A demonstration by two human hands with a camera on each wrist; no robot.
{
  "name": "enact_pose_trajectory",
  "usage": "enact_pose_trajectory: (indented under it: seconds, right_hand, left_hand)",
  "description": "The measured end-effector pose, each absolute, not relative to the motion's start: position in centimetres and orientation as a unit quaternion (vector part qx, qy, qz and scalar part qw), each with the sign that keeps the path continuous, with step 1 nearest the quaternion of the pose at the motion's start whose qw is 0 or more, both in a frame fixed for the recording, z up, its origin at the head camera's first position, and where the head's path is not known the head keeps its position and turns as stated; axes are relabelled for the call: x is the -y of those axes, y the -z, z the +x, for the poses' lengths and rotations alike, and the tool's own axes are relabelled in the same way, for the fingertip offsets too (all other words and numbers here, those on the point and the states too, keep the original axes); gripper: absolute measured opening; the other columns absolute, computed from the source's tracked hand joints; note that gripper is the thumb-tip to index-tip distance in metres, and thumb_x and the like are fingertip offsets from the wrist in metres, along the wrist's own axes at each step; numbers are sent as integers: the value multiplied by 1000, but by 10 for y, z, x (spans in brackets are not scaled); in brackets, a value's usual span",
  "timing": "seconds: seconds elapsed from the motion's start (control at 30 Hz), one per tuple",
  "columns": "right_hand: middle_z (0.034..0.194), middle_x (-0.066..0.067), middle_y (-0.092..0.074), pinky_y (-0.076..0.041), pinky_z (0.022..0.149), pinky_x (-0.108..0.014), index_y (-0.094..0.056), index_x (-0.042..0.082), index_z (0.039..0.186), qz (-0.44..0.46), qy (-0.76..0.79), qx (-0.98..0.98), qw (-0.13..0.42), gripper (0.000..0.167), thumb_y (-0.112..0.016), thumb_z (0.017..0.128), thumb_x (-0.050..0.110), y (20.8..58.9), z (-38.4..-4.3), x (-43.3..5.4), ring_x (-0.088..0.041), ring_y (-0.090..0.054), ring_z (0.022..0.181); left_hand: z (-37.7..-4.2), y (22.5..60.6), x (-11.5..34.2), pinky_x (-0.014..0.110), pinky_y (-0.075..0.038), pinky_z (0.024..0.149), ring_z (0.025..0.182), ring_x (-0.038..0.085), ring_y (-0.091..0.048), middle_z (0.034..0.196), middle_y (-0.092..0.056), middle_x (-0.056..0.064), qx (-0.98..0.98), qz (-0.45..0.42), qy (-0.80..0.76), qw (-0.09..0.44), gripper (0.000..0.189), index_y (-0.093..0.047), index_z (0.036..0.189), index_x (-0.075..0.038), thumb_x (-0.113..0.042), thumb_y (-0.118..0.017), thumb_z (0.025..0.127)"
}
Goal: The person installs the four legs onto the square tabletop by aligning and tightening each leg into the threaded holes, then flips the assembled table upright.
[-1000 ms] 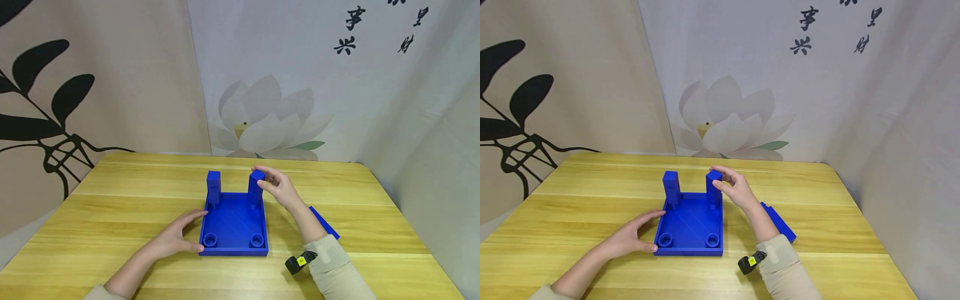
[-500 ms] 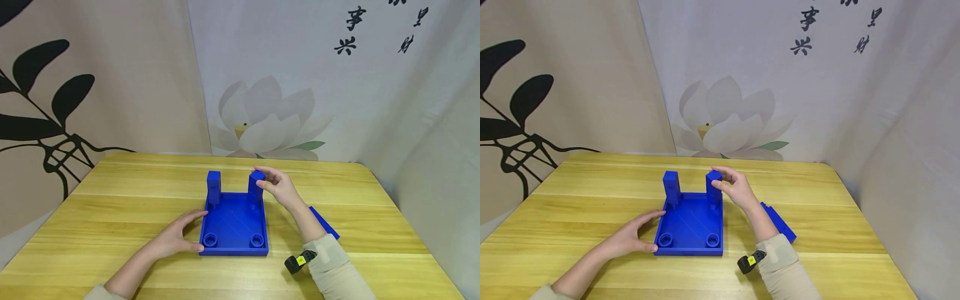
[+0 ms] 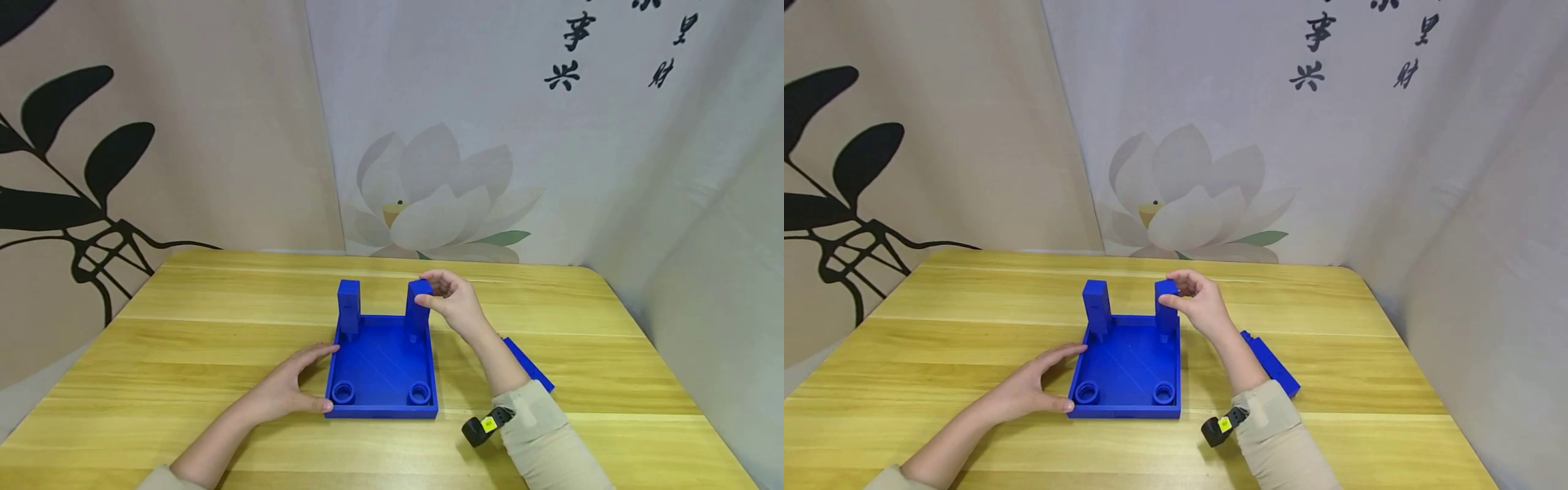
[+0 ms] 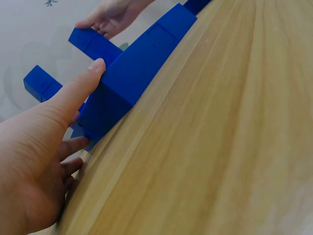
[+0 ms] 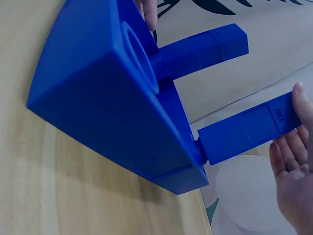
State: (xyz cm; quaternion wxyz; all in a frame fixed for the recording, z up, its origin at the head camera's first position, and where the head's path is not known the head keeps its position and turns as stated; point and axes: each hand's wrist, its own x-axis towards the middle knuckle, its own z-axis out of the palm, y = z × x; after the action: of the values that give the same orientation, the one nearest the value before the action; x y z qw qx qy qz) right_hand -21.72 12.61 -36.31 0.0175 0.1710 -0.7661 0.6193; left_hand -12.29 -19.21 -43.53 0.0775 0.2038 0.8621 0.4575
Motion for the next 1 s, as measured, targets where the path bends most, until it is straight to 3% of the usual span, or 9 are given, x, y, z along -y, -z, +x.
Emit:
enact_pose_trajectory:
  seconds: [0.27,0.43,0.6,0.77,1.0]
  right_hand:
    - [92,-5,-60,-45,77,-30,-62,1,111,167,-619,766,38,35,-78,80,8,370,-221,-124,-23,-53,88]
    - [96,-5,-60,-46,80,-30,-61,0,112,167,-619,766,45,36,-77,80,6,372,-221,-124,-22,-54,90]
    - [108,-10,-63,-46,88,-33,-58,-3,120,207,-620,756,45,39,-73,84,5,374,-221,-127,-21,-56,100]
    - [127,-18,-57,-40,101,-38,-51,-2,133,285,-627,725,24,40,-59,94,1,373,-220,-132,-28,-51,119]
    - [132,-22,-53,-35,105,-32,-46,-3,138,316,-633,707,-3,42,-52,97,1,370,-219,-136,-31,-42,129]
  left_hand:
    - [-123,435,192,67,-24,102,134,43,-29,147,-36,17,-864,205,-455,72,90,-44,144,-19,-47,-83,68]
    - [-123,437,192,68,-24,101,134,43,-29,148,-36,17,-864,205,-454,70,90,-44,144,-20,-47,-84,68]
    - [-124,436,192,68,-24,101,134,44,-29,148,-35,18,-863,205,-456,73,89,-44,144,-20,-46,-84,68]
    - [-124,435,192,67,-24,102,134,43,-29,147,-36,17,-863,205,-456,73,90,-44,144,-19,-46,-84,68]
    - [-123,435,192,67,-23,102,134,43,-29,148,-36,17,-864,204,-455,73,91,-43,144,-18,-47,-84,68]
